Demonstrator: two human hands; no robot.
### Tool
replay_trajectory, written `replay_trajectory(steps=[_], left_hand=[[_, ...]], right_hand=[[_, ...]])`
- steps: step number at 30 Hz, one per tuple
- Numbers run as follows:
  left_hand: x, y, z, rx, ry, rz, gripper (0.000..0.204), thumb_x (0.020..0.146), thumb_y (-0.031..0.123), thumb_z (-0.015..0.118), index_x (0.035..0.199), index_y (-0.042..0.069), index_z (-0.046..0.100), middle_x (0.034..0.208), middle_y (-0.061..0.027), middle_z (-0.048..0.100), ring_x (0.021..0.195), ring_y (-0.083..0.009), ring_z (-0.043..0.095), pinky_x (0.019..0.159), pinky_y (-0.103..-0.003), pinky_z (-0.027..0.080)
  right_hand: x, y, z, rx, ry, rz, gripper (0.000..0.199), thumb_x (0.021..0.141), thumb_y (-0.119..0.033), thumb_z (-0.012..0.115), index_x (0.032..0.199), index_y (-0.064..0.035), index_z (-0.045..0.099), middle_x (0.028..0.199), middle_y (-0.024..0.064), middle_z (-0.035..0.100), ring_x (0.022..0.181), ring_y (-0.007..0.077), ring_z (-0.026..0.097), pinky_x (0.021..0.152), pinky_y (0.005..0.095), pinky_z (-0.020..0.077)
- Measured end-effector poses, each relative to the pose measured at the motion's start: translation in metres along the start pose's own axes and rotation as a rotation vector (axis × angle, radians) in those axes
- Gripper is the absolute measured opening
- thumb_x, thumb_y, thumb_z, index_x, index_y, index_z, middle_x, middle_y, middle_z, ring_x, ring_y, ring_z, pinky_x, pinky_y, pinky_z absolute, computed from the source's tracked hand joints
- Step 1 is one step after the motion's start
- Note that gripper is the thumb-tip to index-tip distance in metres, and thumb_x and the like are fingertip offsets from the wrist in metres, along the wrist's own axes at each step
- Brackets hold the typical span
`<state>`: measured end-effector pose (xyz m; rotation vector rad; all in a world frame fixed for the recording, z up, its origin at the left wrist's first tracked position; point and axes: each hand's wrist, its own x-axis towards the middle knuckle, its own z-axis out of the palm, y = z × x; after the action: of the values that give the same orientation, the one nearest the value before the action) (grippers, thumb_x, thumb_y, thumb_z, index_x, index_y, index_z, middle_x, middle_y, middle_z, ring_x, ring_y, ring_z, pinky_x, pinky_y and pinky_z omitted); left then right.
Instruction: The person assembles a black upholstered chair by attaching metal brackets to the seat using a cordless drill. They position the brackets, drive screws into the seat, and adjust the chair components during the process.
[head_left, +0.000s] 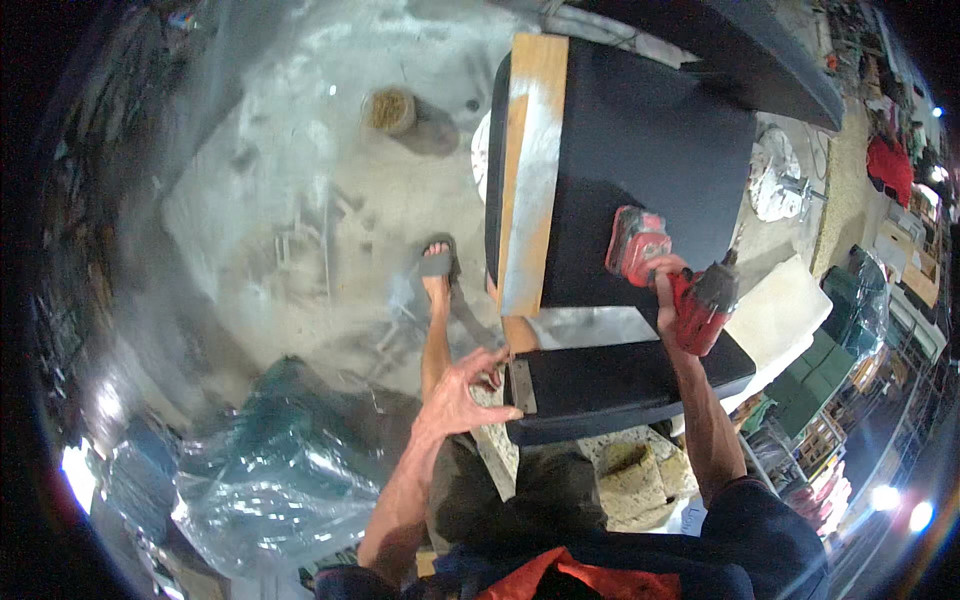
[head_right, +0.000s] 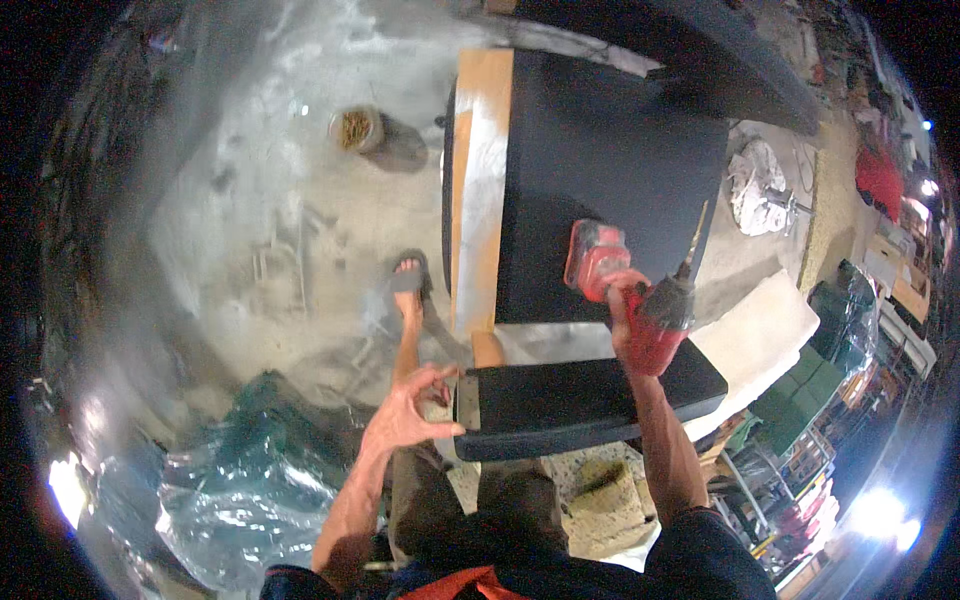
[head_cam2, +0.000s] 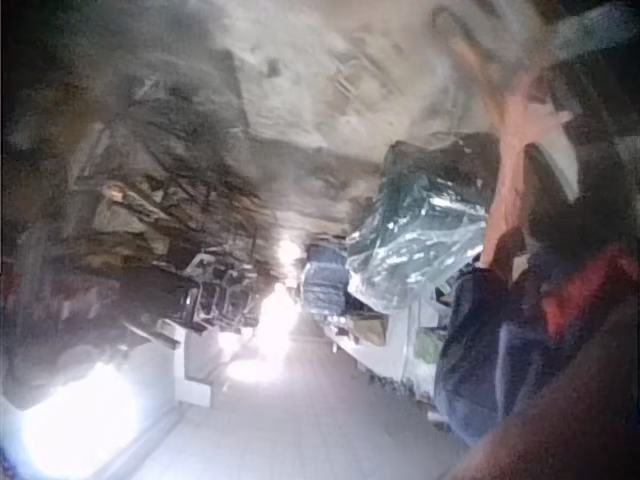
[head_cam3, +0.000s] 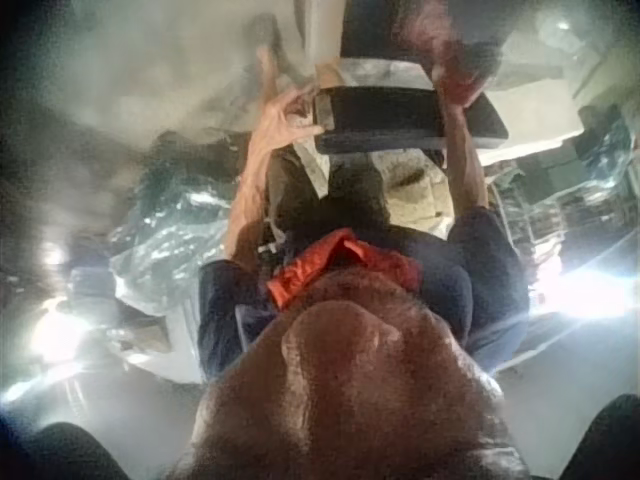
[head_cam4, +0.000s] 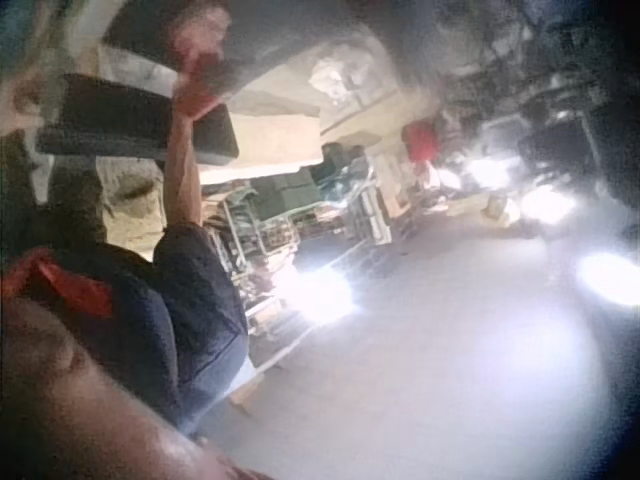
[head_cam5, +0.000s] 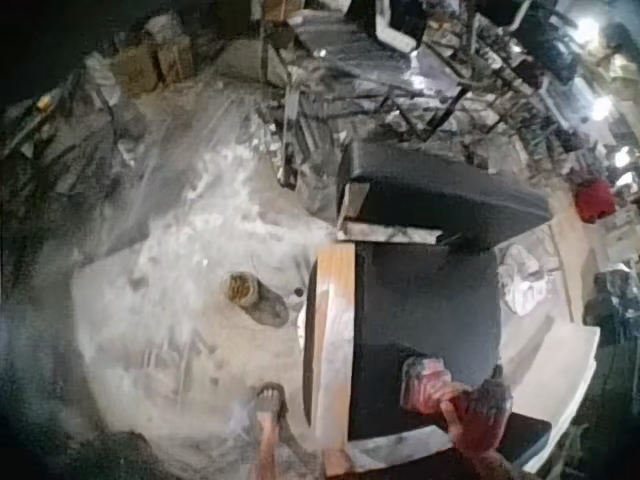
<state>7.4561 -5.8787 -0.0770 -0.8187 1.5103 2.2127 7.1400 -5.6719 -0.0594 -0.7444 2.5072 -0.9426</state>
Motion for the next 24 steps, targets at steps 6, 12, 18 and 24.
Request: replay_trajectory(steps=[6,12,18,24], left_hand=[[0.005,-0.003,0.001,0.042,0.033,0.047,0.087,0.060,0.035,0.100,0.132,0.001,0.066,0.097,-0.0055,0.063,0.088,-0.0181,0.063,0.077,-0.035,0.056],[0.007,0.000,-0.001,0.020,-0.030,0.026,0.088,0.063,0.021,0.098,0.140,-0.001,0.060,0.104,-0.0040,0.058,0.090,-0.0151,0.057,0.082,-0.032,0.057],[0.005,0.000,-0.001,-0.001,-0.007,0.045,0.089,0.062,0.021,0.099,0.139,-0.002,0.061,0.098,-0.0050,0.059,0.087,-0.0155,0.058,0.080,-0.032,0.057],[0.001,-0.003,-0.002,0.059,0.005,0.064,0.090,0.059,0.023,0.100,0.136,-0.002,0.061,0.099,-0.0058,0.059,0.087,-0.0166,0.060,0.081,-0.033,0.057]], right_hand=[[-0.006,0.030,0.004,0.070,-0.106,0.151,0.022,0.107,-0.023,0.054,0.104,-0.0052,0.067,0.111,0.0061,0.069,0.108,0.0192,0.062,0.103,0.0363,0.0444],[-0.009,0.043,0.009,0.251,-0.061,0.147,0.016,0.106,-0.014,0.052,0.103,-0.0023,0.062,0.120,0.0136,0.069,0.117,0.0243,0.063,0.111,0.0439,0.0430],[-0.008,0.024,0.010,0.104,-0.050,0.209,0.022,0.106,-0.013,0.050,0.118,-0.0008,0.063,0.121,0.0132,0.068,0.118,0.0222,0.062,0.106,0.0393,0.0464],[-0.005,0.016,0.009,0.205,-0.050,0.170,0.022,0.107,-0.014,0.049,0.117,-0.0008,0.063,0.121,0.0129,0.067,0.119,0.0215,0.061,0.110,0.0385,0.0423]])
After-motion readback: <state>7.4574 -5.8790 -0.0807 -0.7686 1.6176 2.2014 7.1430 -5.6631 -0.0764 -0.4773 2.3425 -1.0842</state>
